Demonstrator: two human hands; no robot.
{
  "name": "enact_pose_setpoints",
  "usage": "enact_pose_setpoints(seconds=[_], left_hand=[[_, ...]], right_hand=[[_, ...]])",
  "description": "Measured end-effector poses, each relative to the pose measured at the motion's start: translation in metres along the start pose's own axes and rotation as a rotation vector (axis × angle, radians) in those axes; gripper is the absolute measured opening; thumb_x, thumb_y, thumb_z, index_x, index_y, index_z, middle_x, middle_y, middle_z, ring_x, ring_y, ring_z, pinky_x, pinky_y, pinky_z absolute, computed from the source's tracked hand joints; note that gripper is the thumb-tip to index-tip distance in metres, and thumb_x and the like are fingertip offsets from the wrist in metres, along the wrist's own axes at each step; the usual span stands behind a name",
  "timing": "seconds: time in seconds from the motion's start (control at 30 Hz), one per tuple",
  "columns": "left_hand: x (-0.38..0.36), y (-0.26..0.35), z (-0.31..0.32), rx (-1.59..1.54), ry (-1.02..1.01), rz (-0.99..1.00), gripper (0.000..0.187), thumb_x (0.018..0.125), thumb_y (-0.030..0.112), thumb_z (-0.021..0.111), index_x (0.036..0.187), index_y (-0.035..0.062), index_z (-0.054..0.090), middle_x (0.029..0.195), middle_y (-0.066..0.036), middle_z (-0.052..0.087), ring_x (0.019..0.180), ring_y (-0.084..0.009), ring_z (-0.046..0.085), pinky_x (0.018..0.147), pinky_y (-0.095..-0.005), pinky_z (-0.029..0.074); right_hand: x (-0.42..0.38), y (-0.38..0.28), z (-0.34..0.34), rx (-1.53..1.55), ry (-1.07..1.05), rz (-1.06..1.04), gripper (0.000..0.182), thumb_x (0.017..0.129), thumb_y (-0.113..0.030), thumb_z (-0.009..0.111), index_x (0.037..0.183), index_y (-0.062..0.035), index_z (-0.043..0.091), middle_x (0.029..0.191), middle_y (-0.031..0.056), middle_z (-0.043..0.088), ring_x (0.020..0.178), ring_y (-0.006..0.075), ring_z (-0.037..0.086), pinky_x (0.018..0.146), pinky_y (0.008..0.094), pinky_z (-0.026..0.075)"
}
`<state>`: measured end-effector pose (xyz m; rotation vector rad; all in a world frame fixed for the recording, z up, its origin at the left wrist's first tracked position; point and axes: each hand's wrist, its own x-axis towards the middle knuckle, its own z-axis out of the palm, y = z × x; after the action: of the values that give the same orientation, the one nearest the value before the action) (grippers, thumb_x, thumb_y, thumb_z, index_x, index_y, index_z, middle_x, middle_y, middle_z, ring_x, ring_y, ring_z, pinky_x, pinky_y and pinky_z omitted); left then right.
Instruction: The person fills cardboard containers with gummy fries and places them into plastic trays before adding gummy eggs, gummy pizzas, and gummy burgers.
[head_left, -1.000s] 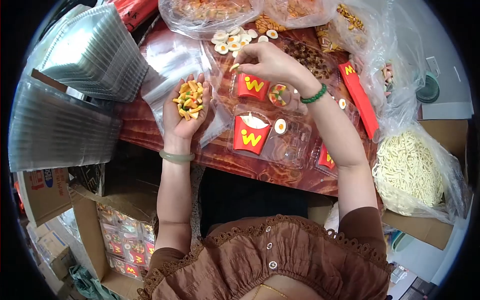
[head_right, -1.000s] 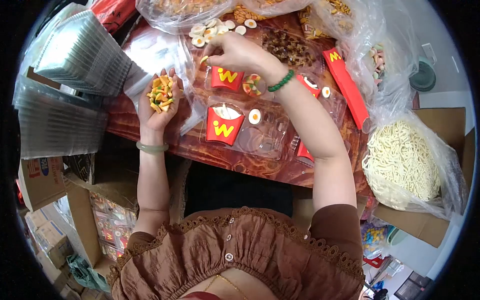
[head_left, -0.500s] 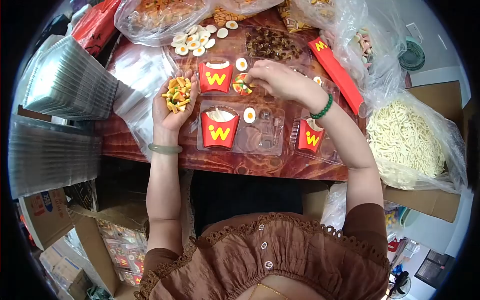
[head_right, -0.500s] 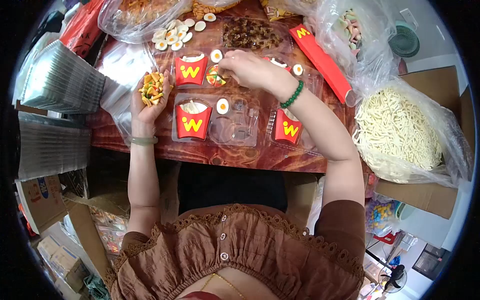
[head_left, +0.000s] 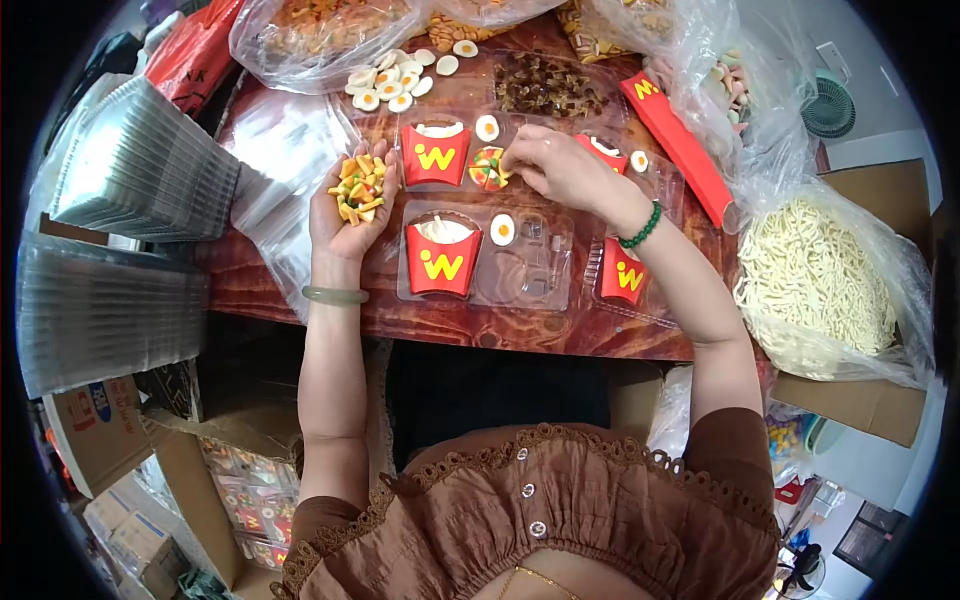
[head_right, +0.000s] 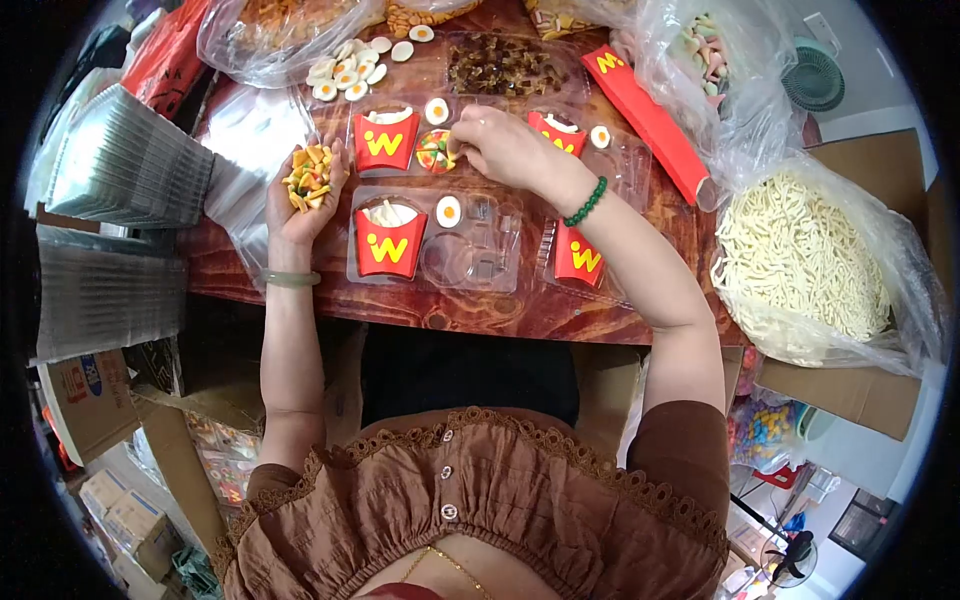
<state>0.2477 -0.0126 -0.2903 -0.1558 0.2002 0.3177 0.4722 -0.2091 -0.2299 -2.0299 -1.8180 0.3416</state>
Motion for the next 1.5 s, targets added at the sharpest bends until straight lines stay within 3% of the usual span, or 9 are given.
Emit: enact_pose_setpoints(seconds=[0.37,0.57,0.67,0.83,0.97,1.1,1.3,1.43,1.5], left_hand=[[0.003,0.0,0.001,-0.014,0.001,0.009,0.031,0.097,0.024,0.037,0.116,0.0034,0.052,0.126,-0.019,0.052,0.117,-0.0383,0.049,0.095,-0.0506,0.045],[-0.003,-0.02,0.026,-0.041,-0.061,0.023,0.035,0.098,0.024,0.034,0.119,0.0023,0.052,0.13,-0.018,0.049,0.125,-0.0384,0.042,0.1,-0.052,0.04],[-0.003,-0.035,0.036,-0.028,-0.131,0.032,0.037,0.097,0.024,0.033,0.121,0.0024,0.051,0.129,-0.018,0.05,0.125,-0.0373,0.043,0.102,-0.0517,0.039],[-0.004,-0.034,0.033,-0.115,-0.103,0.025,0.038,0.098,0.025,0.032,0.123,0.0031,0.05,0.128,-0.018,0.051,0.124,-0.0355,0.043,0.103,-0.0514,0.037],[-0.008,-0.032,0.023,-0.088,-0.101,0.004,0.038,0.098,0.027,0.032,0.121,0.0027,0.05,0.128,-0.017,0.051,0.125,-0.036,0.043,0.102,-0.0505,0.038],[-0.007,-0.037,0.027,-0.11,-0.031,0.062,0.038,0.098,0.027,0.034,0.123,0.0017,0.048,0.13,-0.017,0.049,0.124,-0.038,0.043,0.102,-0.0497,0.039],[-0.013,-0.026,0.026,-0.092,-0.011,0.066,0.035,0.098,0.023,0.035,0.123,0.0034,0.049,0.131,-0.017,0.049,0.124,-0.0381,0.043,0.101,-0.0491,0.04],[-0.013,-0.02,0.025,-0.06,0.021,0.077,0.031,0.097,0.022,0.037,0.117,0.0039,0.052,0.13,-0.017,0.05,0.124,-0.038,0.043,0.099,-0.0493,0.042],[-0.013,-0.02,0.023,-0.053,0.016,0.077,0.03,0.097,0.022,0.037,0.116,0.0039,0.052,0.13,-0.017,0.05,0.124,-0.0377,0.044,0.098,-0.0491,0.043]], right_hand=[[-0.003,0.019,0.006,0.112,-0.007,-0.341,0.016,0.073,0.005,0.059,0.087,-0.0024,0.058,0.09,0.0074,0.06,0.091,0.0257,0.056,0.078,0.0343,0.047],[0.01,-0.062,-0.01,0.367,0.166,-0.129,0.012,0.08,-0.01,0.067,0.09,-0.0045,0.067,0.086,0.007,0.065,0.077,0.0183,0.06,0.066,0.0292,0.047],[0.03,-0.085,0.01,0.411,0.293,-0.299,0.014,0.079,-0.013,0.069,0.09,-0.0044,0.067,0.087,0.0086,0.065,0.08,0.0216,0.062,0.07,0.0313,0.048],[0.038,-0.091,0.02,0.315,0.248,-0.265,0.015,0.082,-0.011,0.065,0.091,-0.0006,0.061,0.085,0.0083,0.064,0.08,0.022,0.061,0.072,0.0329,0.049],[0.028,-0.092,0.011,1.154,0.069,0.215,0.011,0.088,-0.012,0.062,0.09,-0.002,0.058,0.076,0.0034,0.062,0.063,0.0053,0.055,0.053,0.0206,0.044],[0.019,-0.072,0.001,1.272,0.033,0.254,0.01,0.087,-0.011,0.064,0.091,-0.0032,0.059,0.074,0.0022,0.061,0.056,0.0031,0.052,0.047,0.0168,0.04],[-0.006,-0.04,-0.01,0.995,0.284,0.174,0.014,0.087,-0.009,0.063,0.099,-0.001,0.062,0.081,0.0003,0.064,0.07,0.003,0.057,0.058,0.0171,0.045],[-0.013,-0.029,-0.005,0.466,0.317,0.256,0.016,0.088,-0.012,0.061,0.095,0.002,0.063,0.083,0.005,0.066,0.072,0.0078,0.061,0.061,0.0235,0.048],[-0.011,-0.028,0.006,0.209,0.401,0.181,0.012,0.083,-0.01,0.06,0.087,0.0004,0.062,0.082,0.0139,0.063,0.074,0.0276,0.062,0.067,0.0368,0.049]])
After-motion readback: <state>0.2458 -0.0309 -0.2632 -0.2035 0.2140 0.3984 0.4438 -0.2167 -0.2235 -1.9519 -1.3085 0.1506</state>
